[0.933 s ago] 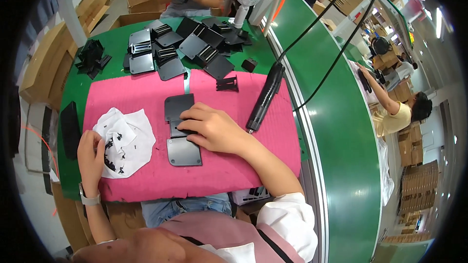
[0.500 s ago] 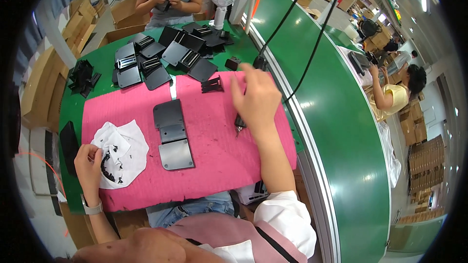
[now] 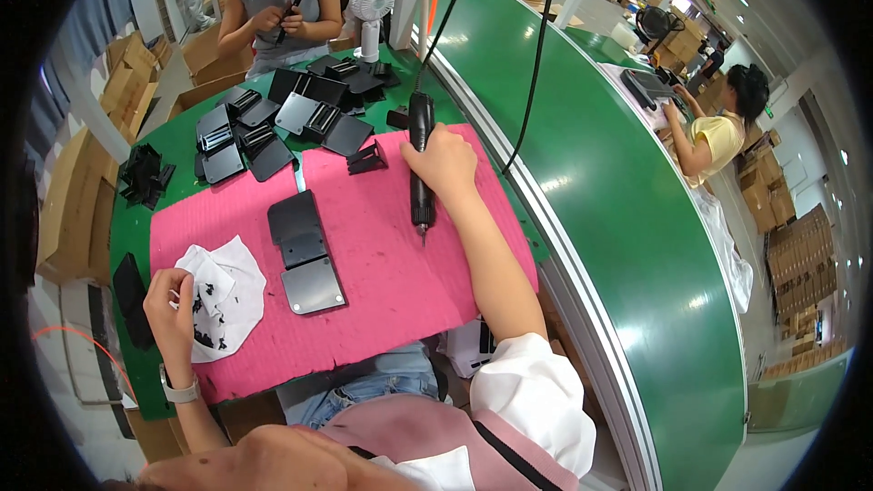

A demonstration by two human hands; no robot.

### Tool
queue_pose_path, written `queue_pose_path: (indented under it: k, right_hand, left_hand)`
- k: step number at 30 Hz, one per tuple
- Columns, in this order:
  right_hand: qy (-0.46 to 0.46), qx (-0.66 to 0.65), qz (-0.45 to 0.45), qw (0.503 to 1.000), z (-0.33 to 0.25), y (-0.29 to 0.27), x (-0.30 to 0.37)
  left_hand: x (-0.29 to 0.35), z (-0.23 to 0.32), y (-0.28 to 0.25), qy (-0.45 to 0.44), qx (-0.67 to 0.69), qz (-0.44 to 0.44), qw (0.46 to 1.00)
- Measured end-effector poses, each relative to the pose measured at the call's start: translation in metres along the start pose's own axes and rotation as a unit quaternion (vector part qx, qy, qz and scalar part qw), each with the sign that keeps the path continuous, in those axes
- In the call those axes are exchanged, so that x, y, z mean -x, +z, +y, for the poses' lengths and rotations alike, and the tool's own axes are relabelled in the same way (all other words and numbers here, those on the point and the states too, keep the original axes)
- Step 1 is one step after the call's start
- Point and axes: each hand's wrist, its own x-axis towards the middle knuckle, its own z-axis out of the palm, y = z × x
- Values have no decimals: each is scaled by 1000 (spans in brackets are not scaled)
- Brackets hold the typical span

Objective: Assemble black plastic components using an electric screwdriver on an assembly line.

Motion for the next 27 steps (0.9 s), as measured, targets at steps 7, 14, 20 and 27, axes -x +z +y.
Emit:
queue_pose_path:
  k: [7, 14, 20, 27]
  right_hand:
    - [82, -428, -101, 894, 1, 0, -2]
    - [52, -859, -221, 460, -77, -71, 44]
    - [-276, -860, -170, 394, -105, -88, 73]
    - [-274, -860, -205, 378, -109, -82, 90]
  left_hand:
    - [2, -2, 9, -13, 63, -13, 998]
    - [-3, 35, 33, -148, 363, -118, 913]
    - [9, 67, 59, -157, 477, -229, 834]
    - [18, 68, 58, -165, 502, -249, 812]
